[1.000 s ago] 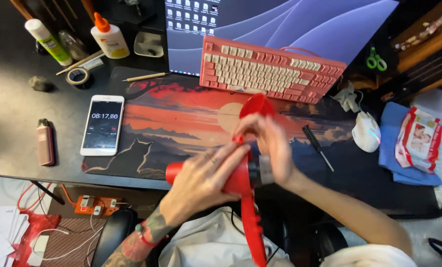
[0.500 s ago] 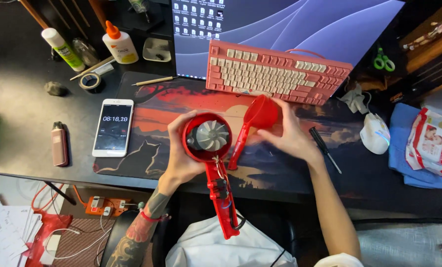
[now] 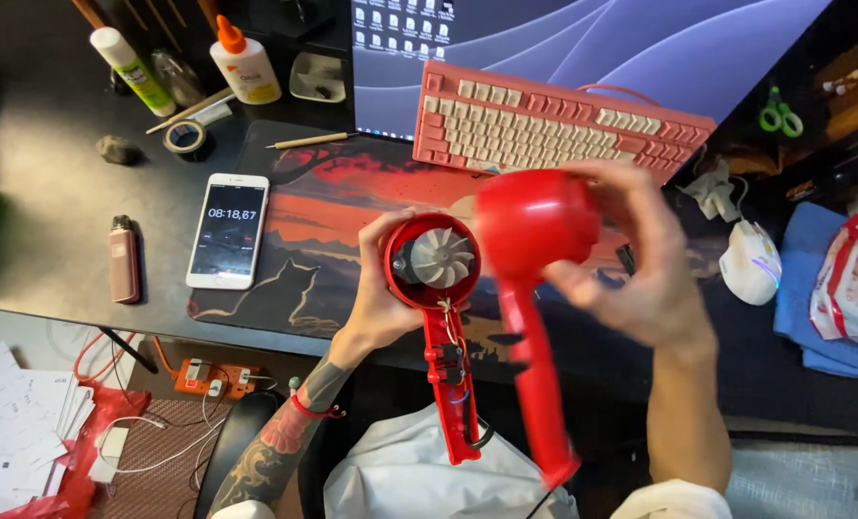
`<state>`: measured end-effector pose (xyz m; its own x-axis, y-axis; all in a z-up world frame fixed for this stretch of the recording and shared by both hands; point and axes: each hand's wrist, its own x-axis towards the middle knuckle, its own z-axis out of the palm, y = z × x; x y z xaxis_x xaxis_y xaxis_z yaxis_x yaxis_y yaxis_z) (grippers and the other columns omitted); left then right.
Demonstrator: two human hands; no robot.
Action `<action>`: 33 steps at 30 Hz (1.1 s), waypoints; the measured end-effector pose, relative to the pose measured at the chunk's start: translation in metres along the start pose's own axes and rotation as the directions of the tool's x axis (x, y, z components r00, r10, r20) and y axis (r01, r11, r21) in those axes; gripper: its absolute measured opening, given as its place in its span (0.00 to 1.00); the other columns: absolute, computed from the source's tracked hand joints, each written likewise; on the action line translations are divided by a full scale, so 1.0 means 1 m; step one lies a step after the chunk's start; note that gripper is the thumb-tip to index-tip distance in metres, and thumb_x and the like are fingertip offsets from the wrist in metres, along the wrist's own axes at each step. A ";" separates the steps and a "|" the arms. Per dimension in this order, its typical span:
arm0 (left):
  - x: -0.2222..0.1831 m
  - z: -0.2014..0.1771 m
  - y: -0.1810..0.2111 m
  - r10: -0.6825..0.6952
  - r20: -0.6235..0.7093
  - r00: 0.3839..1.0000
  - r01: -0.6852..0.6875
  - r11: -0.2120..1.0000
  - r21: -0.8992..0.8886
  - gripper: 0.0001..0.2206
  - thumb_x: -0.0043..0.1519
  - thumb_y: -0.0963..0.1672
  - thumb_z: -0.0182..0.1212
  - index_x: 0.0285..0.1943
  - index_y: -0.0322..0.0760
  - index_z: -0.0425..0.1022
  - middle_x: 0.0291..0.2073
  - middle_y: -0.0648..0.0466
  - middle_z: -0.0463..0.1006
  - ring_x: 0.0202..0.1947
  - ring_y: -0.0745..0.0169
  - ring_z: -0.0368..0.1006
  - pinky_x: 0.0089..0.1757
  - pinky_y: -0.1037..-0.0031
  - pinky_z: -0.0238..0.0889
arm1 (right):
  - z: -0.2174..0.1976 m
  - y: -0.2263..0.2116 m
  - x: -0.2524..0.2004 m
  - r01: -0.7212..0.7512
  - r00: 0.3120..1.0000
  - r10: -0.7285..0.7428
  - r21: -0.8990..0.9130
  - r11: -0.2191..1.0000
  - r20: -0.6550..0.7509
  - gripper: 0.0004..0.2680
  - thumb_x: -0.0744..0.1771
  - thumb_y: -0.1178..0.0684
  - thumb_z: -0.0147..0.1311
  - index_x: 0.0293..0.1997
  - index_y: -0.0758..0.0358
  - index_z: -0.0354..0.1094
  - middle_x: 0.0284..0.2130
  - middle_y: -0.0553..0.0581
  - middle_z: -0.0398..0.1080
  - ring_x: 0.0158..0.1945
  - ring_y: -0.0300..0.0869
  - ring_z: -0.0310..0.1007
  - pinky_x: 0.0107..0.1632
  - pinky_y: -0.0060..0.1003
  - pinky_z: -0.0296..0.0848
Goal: Repairing a red hair dryer by disassembling and reassembling its internal components using a screwdriver
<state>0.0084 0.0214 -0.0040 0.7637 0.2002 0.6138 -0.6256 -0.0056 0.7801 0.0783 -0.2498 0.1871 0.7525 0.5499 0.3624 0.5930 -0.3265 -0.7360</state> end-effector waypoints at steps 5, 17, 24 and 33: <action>-0.002 -0.002 0.001 -0.026 0.015 1.000 0.027 0.997 -0.071 0.51 0.58 0.47 0.91 0.87 0.37 0.56 0.83 0.37 0.67 0.83 0.43 0.71 0.82 0.55 0.64 | 0.033 -0.023 0.012 0.276 0.961 -0.268 -0.153 0.949 0.073 0.30 0.71 0.42 0.71 0.81 0.68 0.66 0.72 0.70 0.71 0.76 0.61 0.76 0.80 0.55 0.77; 0.003 -0.006 0.005 -0.050 -0.014 0.999 0.050 0.998 -0.027 0.51 0.61 0.49 0.89 0.89 0.39 0.53 0.87 0.44 0.58 0.85 0.46 0.67 0.83 0.56 0.67 | 0.056 -0.021 0.027 0.314 0.945 -0.295 -0.133 0.940 0.143 0.29 0.73 0.44 0.73 0.83 0.69 0.65 0.76 0.70 0.70 0.81 0.61 0.73 0.84 0.56 0.73; 0.011 -0.006 0.008 -0.086 -0.059 0.995 0.078 0.988 -0.134 0.59 0.60 0.45 0.91 0.95 0.45 0.44 0.82 0.36 0.69 0.80 0.47 0.75 0.79 0.57 0.70 | 0.060 -0.007 0.050 0.297 0.943 -0.291 -0.012 0.955 0.164 0.30 0.74 0.41 0.72 0.85 0.66 0.61 0.78 0.69 0.71 0.83 0.61 0.73 0.86 0.56 0.73; 0.010 -0.016 0.011 -0.054 -0.086 0.995 0.057 0.998 0.035 0.52 0.65 0.43 0.90 0.95 0.46 0.53 0.90 0.40 0.60 0.83 0.46 0.72 0.77 0.58 0.76 | 0.075 -0.003 0.049 0.220 0.961 -0.214 -0.018 0.975 0.173 0.31 0.75 0.34 0.66 0.88 0.59 0.59 0.82 0.62 0.69 0.83 0.56 0.72 0.83 0.54 0.72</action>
<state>0.0068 0.0390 0.0088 0.7798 0.2839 0.5580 -0.5749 -0.0281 0.8178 0.0919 -0.1648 0.1640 0.5471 0.7316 0.4067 0.7493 -0.2113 -0.6276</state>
